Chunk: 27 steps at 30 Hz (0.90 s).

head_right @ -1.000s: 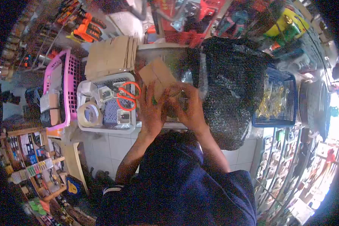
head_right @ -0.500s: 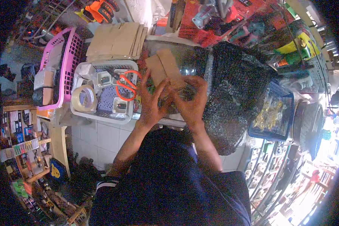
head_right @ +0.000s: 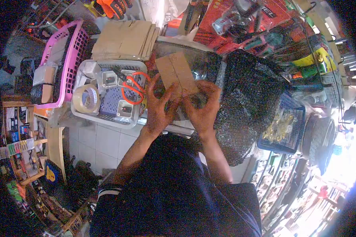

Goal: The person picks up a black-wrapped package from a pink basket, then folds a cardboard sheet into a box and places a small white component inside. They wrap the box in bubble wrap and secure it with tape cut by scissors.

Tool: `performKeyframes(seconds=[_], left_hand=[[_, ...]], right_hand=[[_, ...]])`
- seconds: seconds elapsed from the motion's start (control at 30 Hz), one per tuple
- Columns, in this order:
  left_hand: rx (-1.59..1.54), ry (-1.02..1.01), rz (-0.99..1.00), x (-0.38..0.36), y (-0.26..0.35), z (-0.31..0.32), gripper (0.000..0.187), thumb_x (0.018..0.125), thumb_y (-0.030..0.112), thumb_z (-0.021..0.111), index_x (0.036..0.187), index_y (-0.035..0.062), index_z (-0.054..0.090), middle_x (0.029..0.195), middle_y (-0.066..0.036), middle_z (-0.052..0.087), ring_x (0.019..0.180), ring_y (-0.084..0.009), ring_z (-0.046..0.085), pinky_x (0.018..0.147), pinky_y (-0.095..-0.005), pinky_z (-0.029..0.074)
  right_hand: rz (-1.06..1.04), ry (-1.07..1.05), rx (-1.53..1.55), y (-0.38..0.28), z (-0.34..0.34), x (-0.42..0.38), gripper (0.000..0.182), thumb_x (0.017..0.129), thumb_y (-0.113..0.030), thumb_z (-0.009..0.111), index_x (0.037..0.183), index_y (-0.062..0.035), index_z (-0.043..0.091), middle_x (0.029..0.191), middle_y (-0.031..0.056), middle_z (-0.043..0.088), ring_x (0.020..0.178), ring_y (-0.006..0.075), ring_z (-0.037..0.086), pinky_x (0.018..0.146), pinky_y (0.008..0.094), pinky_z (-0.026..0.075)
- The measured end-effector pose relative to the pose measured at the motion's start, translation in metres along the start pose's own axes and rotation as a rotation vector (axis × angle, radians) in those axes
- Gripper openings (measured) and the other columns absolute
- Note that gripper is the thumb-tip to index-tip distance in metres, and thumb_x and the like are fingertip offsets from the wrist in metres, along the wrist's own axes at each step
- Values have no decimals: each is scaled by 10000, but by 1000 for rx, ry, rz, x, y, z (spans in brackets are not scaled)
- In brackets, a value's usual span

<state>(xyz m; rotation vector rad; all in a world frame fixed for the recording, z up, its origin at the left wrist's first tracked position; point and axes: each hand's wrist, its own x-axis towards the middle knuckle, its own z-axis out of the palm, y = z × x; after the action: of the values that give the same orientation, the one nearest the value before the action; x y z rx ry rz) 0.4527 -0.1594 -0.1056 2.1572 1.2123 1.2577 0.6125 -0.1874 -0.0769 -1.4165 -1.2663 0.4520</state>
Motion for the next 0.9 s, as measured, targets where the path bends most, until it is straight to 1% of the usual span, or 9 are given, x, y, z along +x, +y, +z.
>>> performKeyframes(seconds=[0.23, 0.33, 0.37, 0.47, 0.57, 0.6, 0.63, 0.83, 0.9], left_hand=[[123, -96, 111, 11, 1, -10, 442, 981, 320, 678, 1420, 270, 653, 1595, -283, 311, 1412, -478, 359, 1148, -589, 298], [141, -82, 107, 9, 1, -9, 462, 961, 315, 696, 1419, 284, 648, 1632, -229, 321, 1405, -482, 365, 1139, -577, 310], [175, -71, 125, 9, 2, -8, 469, 960, 314, 697, 1424, 277, 640, 1637, -195, 338, 1417, -466, 364, 1142, -571, 306], [258, -77, 166, 7, 1, -7, 498, 957, 317, 699, 1441, 242, 613, 1639, -96, 392, 1455, -402, 361, 1154, -555, 289], [265, -145, 175, 4, -5, -5, 529, 959, 333, 694, 1454, 183, 583, 1621, -24, 441, 1490, -314, 357, 1169, -548, 263], [246, -159, 167, 5, -7, -4, 532, 962, 340, 691, 1451, 163, 580, 1616, -14, 448, 1497, -289, 356, 1173, -548, 255], [226, -173, 160, 5, -8, -3, 536, 964, 346, 688, 1447, 143, 576, 1612, -4, 456, 1504, -263, 355, 1177, -548, 247], [46, -171, 6, 13, 4, -10, 485, 976, 337, 669, 1404, 125, 585, 1593, -5, 467, 1501, -266, 358, 1179, -547, 246], [108, -195, 82, 11, -2, -8, 492, 954, 308, 683, 1407, 149, 578, 1589, -15, 466, 1504, -282, 352, 1171, -566, 254]], right_hand=[[37, -11, 90, -7, 3, -3, 509, 893, -55, 803, 1282, -12, 478, 1313, 174, 623, 1213, 245, 621, 1032, 385, 502], [103, 2, 187, -11, 0, -5, 398, 945, -67, 747, 1262, -1, 515, 1285, 150, 634, 1210, 229, 614, 1046, 371, 480], [130, 9, 225, -12, -1, -6, 352, 967, -76, 723, 1253, 3, 534, 1266, 139, 641, 1204, 221, 612, 1049, 363, 471], [280, 15, 292, -27, -19, -10, 260, 1035, -184, 642, 1221, -4, 643, 1137, 97, 686, 1024, 177, 634, 918, 317, 503], [355, -21, 291, -33, -28, -13, 358, 1084, -314, 560, 1187, -2, 702, 1006, 66, 688, 910, 145, 599, 822, 284, 470], [411, -69, 384, -39, -28, -14, 479, 1119, -353, 431, 1237, 35, 685, 930, 51, 643, 839, 125, 538, 761, 264, 397], [436, -84, 355, -41, -29, -14, 481, 1123, -354, 425, 1229, 34, 689, 915, 47, 642, 826, 124, 538, 757, 266, 400], [551, -160, 303, -42, -25, -10, 530, 1135, -398, 401, 1185, 20, 724, 866, 28, 645, 768, 117, 527, 717, 273, 407], [571, -166, 251, -48, -23, -5, 539, 1134, -411, 404, 1175, 14, 734, 864, 20, 650, 765, 113, 526, 706, 270, 408]])
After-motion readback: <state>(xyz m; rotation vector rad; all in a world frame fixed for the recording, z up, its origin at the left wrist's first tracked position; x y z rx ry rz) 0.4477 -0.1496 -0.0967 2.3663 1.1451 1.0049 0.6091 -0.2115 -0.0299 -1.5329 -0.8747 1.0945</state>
